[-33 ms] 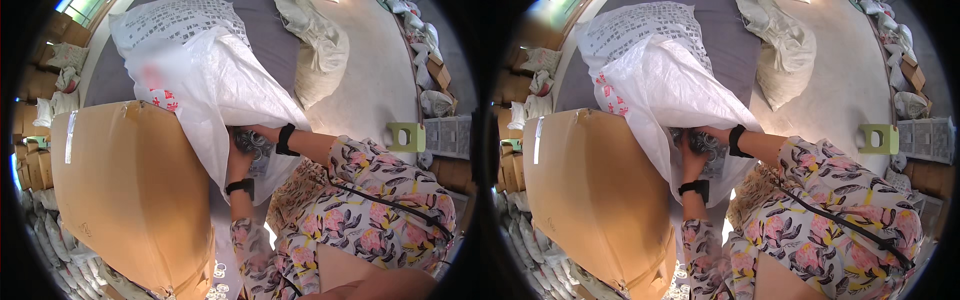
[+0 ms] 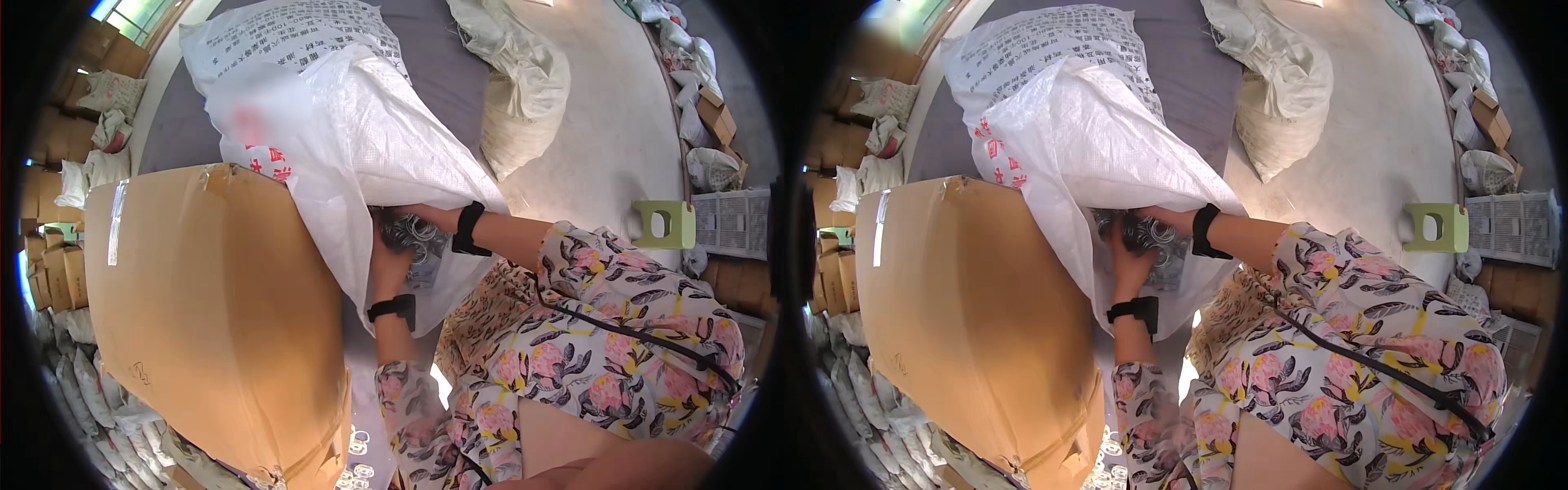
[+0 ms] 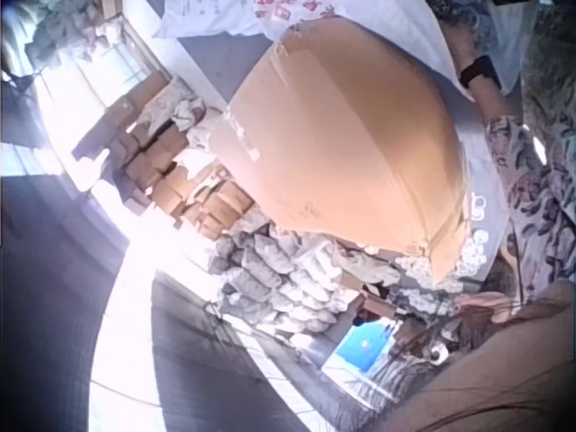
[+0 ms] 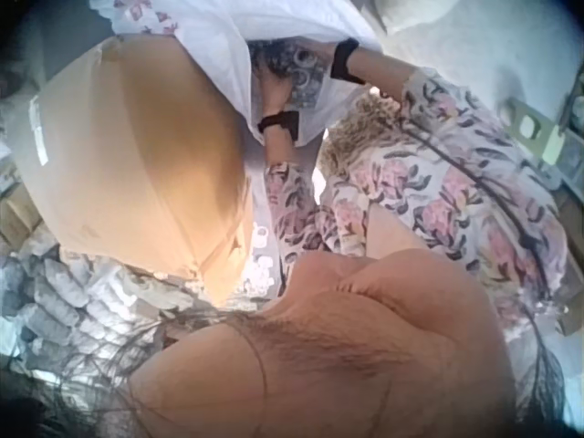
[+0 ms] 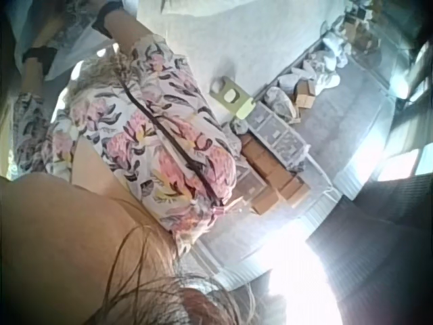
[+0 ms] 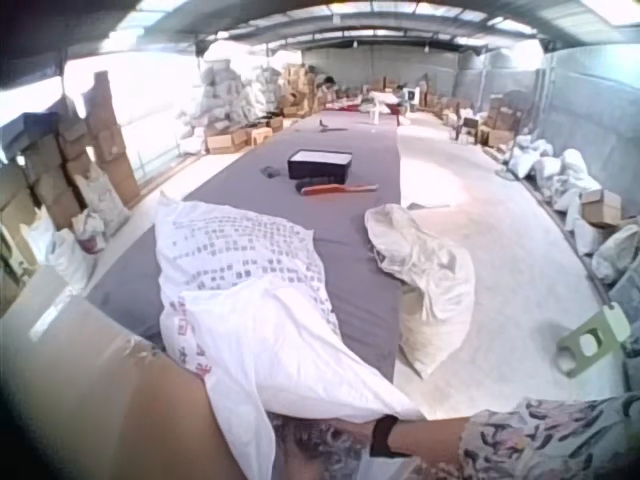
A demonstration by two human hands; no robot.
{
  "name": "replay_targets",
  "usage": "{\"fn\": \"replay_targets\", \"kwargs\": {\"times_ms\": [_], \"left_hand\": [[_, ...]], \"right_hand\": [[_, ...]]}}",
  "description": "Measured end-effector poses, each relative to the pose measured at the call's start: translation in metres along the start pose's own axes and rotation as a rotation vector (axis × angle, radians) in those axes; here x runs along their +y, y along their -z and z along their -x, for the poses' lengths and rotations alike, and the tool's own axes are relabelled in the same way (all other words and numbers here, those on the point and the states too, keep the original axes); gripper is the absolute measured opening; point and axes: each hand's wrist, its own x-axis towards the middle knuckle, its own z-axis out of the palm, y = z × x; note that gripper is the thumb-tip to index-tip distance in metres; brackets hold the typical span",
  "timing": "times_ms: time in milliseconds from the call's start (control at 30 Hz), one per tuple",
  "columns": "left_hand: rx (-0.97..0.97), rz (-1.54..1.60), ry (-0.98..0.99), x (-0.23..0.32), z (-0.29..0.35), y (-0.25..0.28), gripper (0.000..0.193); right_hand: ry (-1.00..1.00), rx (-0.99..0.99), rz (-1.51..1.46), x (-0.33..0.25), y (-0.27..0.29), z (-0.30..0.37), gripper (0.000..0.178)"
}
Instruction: Sort and assemble white plastic wheel-like components with metal circular inserts.
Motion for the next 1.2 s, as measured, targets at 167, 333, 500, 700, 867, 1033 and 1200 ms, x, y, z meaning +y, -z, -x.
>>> {"fn": "replay_targets", "kwargs": {"times_ms": [167,333,500,700,867,1033,1200], "left_hand": [[-0.029,0.456,0.273,0.029,0.008,0.006,0.081],[0.079,0.342,0.107,0.03,0.036,0.006,0.078],[0.218,0.084,0.019,0.033,0.063,-0.008,0.081],[0.299,-0.218,0.013,0.016,0.059,-0.049,0.084],[0.319,-0.39,0.015,0.017,0.061,-0.057,0.085],[0.269,-0.372,0.147,0.028,0.071,-0.051,0.084],[0.341,-0.229,0.002,0.018,0.07,-0.05,0.079]], "right_hand": [[-0.124,-0.036,-0.075,-0.036,0.0,0.033,0.041],[-0.053,-0.01,0.095,-0.061,-0.029,0.071,0.049],[0.102,0.031,0.226,-0.048,-0.04,0.078,0.06],[0.339,0.317,0.631,0.017,-0.001,0.034,0.06],[0.201,0.292,0.881,-0.002,-0.006,0.036,0.061],[-0.068,-0.033,0.98,-0.028,-0.017,0.035,0.071],[0.071,-0.098,0.926,-0.015,0.0,0.016,0.075]]}}
